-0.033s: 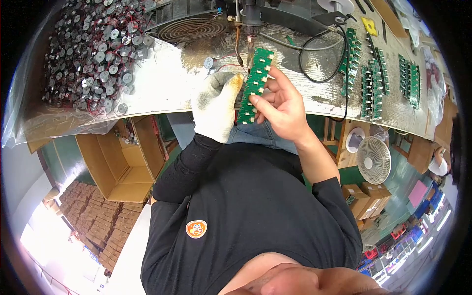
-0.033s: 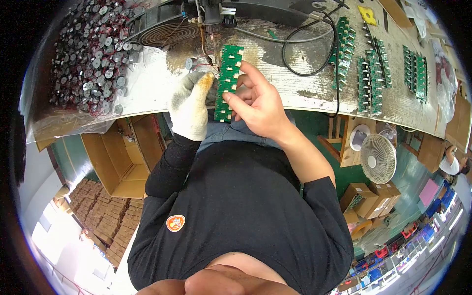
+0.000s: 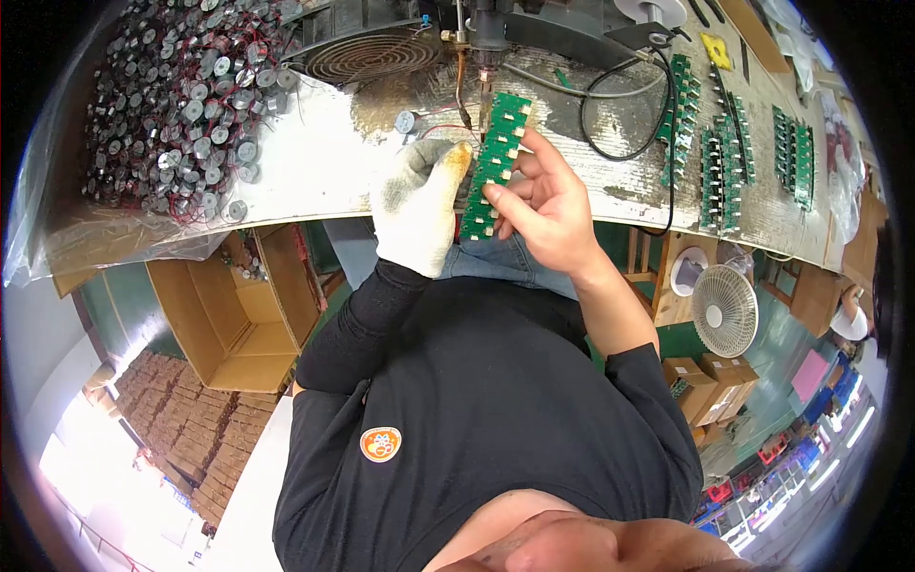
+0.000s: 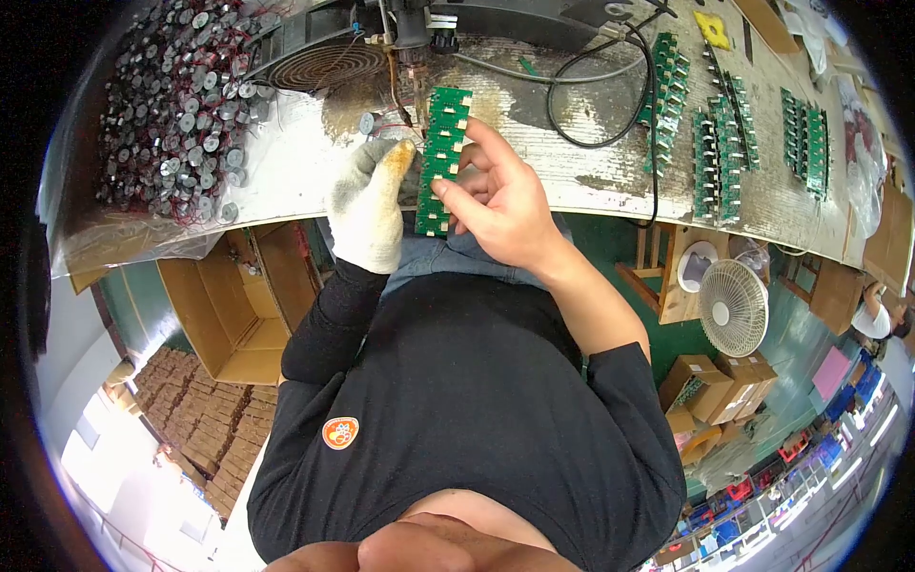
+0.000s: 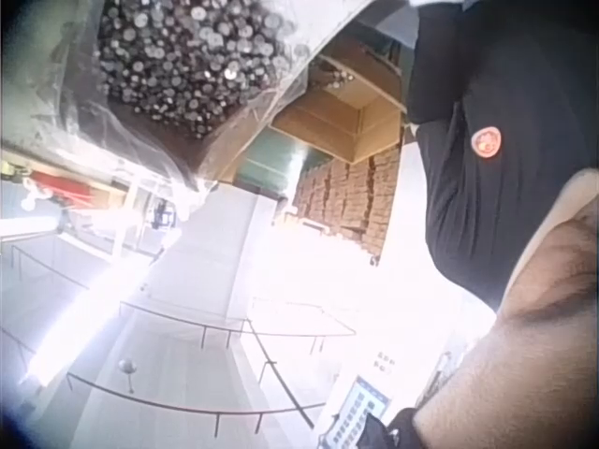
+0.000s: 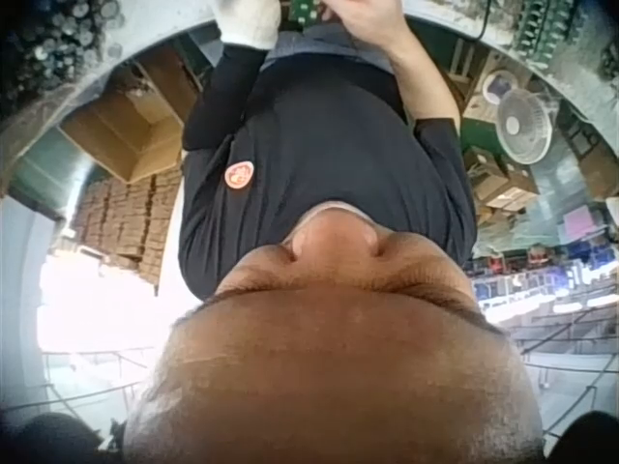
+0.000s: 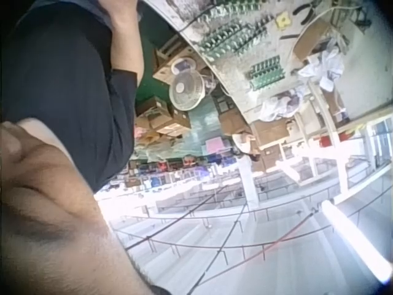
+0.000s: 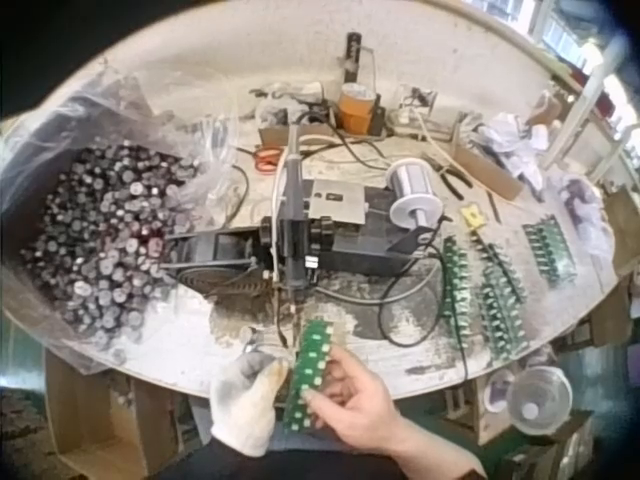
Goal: The person solders wires from small motors onto a circuit board using a soldering iron and then places the finished board into a cardboard box.
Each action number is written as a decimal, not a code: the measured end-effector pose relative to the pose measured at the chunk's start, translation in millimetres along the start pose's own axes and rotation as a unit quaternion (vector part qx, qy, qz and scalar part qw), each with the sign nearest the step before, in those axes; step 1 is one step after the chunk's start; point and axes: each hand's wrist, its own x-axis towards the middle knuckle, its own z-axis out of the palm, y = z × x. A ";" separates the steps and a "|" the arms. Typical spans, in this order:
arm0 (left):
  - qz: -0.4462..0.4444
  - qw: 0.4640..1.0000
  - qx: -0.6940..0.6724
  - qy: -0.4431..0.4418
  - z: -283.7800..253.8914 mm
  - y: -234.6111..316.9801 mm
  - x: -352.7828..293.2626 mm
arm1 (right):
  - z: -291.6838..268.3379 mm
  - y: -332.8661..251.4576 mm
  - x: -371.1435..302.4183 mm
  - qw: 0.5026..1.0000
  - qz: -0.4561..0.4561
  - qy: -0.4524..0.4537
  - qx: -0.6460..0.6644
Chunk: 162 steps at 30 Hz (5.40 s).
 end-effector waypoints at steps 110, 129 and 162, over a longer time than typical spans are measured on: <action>0.274 0.691 0.585 0.324 -118.6 53.4 112.3 | -6.0 7.6 12.4 0.999 -0.033 0.019 -0.033; 0.086 0.980 -0.089 0.158 -111.1 14.7 16.4 | -7.0 6.4 12.8 1.000 -0.022 0.015 -0.014; -0.025 0.963 -0.258 -0.069 -130.0 18.7 19.5 | -10.4 13.9 13.5 0.999 -0.045 0.008 -0.027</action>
